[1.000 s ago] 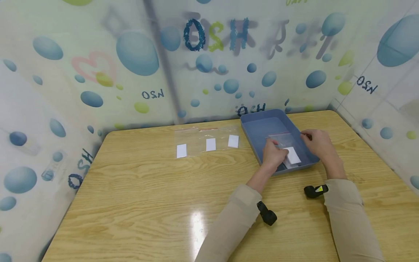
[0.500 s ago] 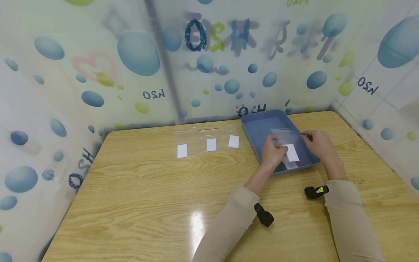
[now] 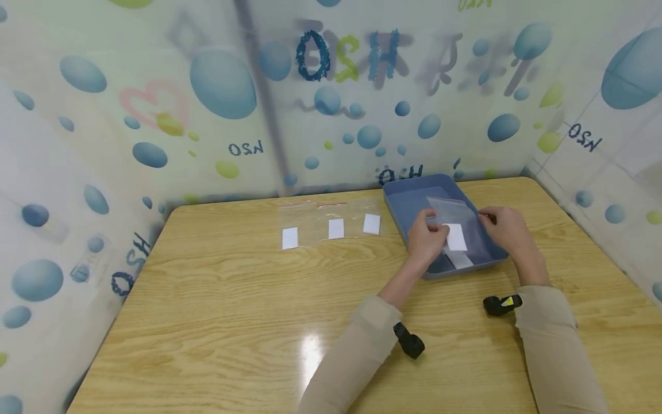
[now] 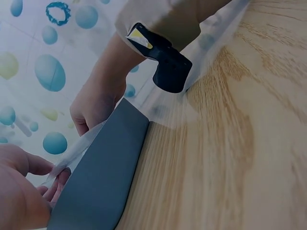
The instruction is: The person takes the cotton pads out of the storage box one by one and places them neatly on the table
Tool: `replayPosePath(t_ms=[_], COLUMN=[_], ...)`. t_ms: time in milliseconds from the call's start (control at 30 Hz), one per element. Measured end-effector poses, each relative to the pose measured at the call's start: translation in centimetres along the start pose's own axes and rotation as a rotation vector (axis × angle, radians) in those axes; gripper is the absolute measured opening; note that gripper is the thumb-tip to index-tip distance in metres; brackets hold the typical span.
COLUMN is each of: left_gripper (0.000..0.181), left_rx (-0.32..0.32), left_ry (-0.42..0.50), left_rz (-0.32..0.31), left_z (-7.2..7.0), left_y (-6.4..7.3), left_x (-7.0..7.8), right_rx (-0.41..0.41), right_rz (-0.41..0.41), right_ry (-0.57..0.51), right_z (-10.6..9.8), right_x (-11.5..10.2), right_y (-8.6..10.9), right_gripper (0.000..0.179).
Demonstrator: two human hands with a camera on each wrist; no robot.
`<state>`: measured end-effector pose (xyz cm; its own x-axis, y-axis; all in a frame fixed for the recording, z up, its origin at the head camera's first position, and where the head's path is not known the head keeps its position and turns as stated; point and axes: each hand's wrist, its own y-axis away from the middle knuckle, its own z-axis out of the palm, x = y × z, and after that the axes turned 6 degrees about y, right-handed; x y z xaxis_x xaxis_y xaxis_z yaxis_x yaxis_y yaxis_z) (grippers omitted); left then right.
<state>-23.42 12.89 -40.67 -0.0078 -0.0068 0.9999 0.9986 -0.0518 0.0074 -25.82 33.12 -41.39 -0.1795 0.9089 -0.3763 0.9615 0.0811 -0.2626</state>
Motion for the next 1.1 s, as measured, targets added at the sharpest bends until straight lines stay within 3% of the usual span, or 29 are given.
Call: replayPosePath(t_ms=[167, 533, 867, 1100], left_gripper=[0.036, 0.038, 0.038, 0.039], left_rx=[-0.004, -0.056, -0.067, -0.041], left_ry=[0.030, 0.177, 0.148, 0.090], left_rz=[0.035, 0.025, 0.021, 0.048], left_z=[-0.7, -3.0, -5.1, -6.7], left_y=[-0.2, -0.5, -0.4, -0.6], left_x=[0.0, 0.1, 0.2, 0.2], right_rx=[-0.005, -0.018, -0.026, -0.023], right_rz=[0.004, 0.019, 0.012, 0.020], right_ry=[0.001, 0.008, 0.005, -0.001], right_z=[0.0, 0.0, -0.2, -0.2], right_x=[-0.1, -0.1, 0.1, -0.2], right_y=[0.1, 0.1, 0.1, 0.2], right_gripper=[0.026, 0.027, 0.027, 0.026])
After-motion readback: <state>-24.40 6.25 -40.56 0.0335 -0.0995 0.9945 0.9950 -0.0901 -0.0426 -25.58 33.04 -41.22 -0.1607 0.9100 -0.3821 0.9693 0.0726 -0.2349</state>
